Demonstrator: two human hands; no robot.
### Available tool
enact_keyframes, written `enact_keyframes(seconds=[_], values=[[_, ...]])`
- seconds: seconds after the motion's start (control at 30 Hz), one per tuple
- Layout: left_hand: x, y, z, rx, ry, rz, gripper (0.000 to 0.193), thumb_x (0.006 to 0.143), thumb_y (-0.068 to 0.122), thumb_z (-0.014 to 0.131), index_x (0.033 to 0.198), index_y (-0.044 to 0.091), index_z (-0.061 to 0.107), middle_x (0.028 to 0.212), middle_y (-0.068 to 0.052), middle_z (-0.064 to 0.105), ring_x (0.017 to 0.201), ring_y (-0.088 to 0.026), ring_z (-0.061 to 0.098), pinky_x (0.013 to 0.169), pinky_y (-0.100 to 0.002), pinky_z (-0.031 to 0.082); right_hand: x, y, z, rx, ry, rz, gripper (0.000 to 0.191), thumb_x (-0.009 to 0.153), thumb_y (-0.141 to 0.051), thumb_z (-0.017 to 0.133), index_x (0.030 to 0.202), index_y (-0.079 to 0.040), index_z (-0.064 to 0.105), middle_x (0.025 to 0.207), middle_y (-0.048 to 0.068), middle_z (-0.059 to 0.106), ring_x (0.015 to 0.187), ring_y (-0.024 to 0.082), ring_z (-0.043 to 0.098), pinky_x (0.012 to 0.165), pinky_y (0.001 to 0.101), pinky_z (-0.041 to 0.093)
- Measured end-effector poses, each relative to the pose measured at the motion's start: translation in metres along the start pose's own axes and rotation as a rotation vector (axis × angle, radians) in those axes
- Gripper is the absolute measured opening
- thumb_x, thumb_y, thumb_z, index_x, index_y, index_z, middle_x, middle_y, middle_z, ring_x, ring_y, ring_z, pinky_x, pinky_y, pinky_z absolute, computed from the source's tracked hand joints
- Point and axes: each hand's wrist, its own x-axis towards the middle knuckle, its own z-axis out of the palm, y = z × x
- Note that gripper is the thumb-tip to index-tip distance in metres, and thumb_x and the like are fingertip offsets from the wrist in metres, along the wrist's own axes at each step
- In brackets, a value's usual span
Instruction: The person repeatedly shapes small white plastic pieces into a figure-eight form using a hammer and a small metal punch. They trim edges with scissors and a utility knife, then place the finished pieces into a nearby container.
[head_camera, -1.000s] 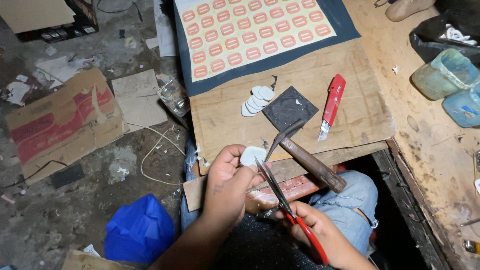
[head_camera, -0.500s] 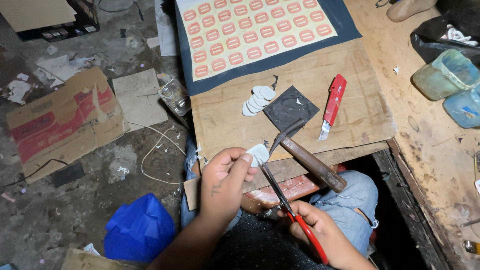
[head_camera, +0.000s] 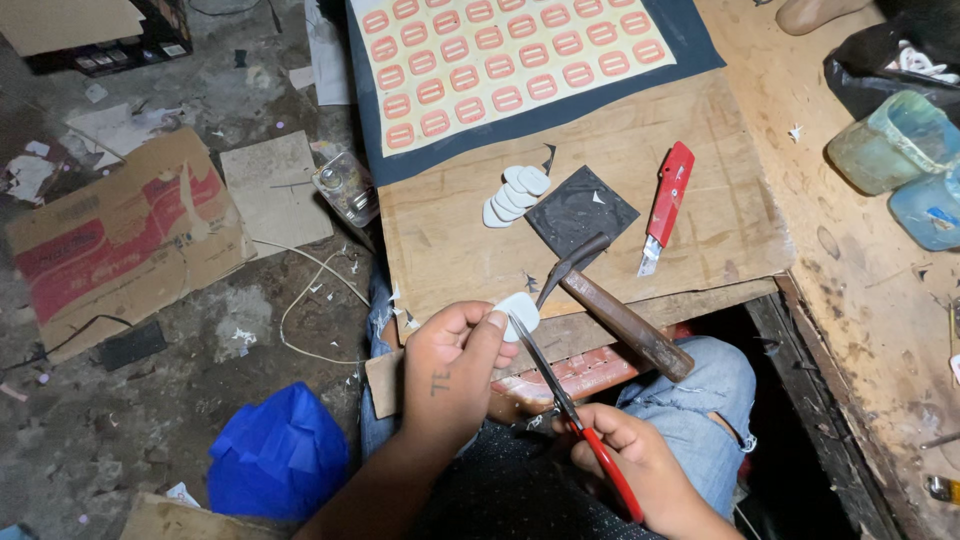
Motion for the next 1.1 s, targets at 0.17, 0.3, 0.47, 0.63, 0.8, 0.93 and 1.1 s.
enact_keyframes(seconds=[0.17,0.3,0.47,0.63,0.8,0.93,1.1], values=[[0.000,0.000,-0.001,0.000,0.010,-0.002,0.021,0.097,0.014,0.061,0.104,-0.004,0.071,0.086,-0.009,0.075,0.073,-0.011,0.067,0.069,-0.025,0.056,0.000,-0.001,0.003,0.024,0.035,0.040,0.029,0.086,0.001,0.066,0.114,-0.004,0.073,0.071,0.001,0.069,0.051,0.008,0.056,0.047,0.0236,0.043],[0.000,-0.002,-0.002,-0.015,0.027,0.010,0.020,0.097,0.013,0.062,0.103,-0.005,0.070,0.086,-0.008,0.074,0.074,-0.011,0.067,0.069,-0.025,0.056,-0.001,-0.002,0.005,-0.005,0.066,0.080,0.026,0.086,-0.001,0.068,0.111,-0.005,0.074,0.070,0.002,0.069,0.048,0.008,0.054,0.044,0.0238,0.041],[0.001,-0.002,-0.003,-0.003,0.022,0.012,0.020,0.097,0.013,0.061,0.103,-0.004,0.070,0.087,-0.009,0.075,0.074,-0.011,0.068,0.069,-0.025,0.056,-0.001,0.000,0.004,-0.062,0.082,0.010,0.025,0.084,-0.001,0.069,0.108,-0.005,0.074,0.077,0.002,0.073,0.057,0.008,0.058,0.052,0.0235,0.045],[0.000,-0.001,-0.001,-0.006,0.034,-0.087,0.021,0.097,0.013,0.062,0.107,-0.005,0.067,0.086,-0.009,0.074,0.074,-0.011,0.068,0.064,-0.027,0.055,0.000,0.005,0.001,-0.180,0.120,-0.022,0.019,0.083,0.000,0.075,0.101,-0.002,0.077,0.078,0.002,0.072,0.068,0.008,0.061,0.060,0.0245,0.049],[0.002,0.002,-0.002,-0.104,0.033,-0.020,0.022,0.096,0.006,0.062,0.114,-0.006,0.063,0.092,-0.009,0.073,0.080,-0.013,0.068,0.067,-0.028,0.055,-0.002,0.006,0.002,-0.152,0.054,-0.061,0.032,0.081,0.002,0.075,0.112,-0.004,0.071,0.087,-0.002,0.069,0.078,0.006,0.062,0.071,0.0231,0.052],[0.003,0.004,-0.007,-0.127,-0.005,0.085,0.024,0.095,0.001,0.060,0.118,-0.005,0.063,0.097,-0.010,0.072,0.083,-0.013,0.070,0.078,-0.027,0.059,-0.003,0.002,0.007,-0.211,0.095,-0.080,0.036,0.082,0.003,0.072,0.117,-0.005,0.069,0.089,-0.004,0.065,0.081,0.005,0.059,0.072,0.0226,0.050],[-0.002,0.002,-0.010,-0.106,-0.023,0.165,0.021,0.097,0.000,0.060,0.117,-0.007,0.062,0.098,-0.011,0.072,0.088,-0.012,0.069,0.082,-0.025,0.056,-0.005,-0.010,0.014,-0.193,0.075,-0.106,0.036,0.083,0.001,0.075,0.118,-0.004,0.068,0.088,-0.004,0.065,0.080,0.006,0.058,0.072,0.0230,0.049]])
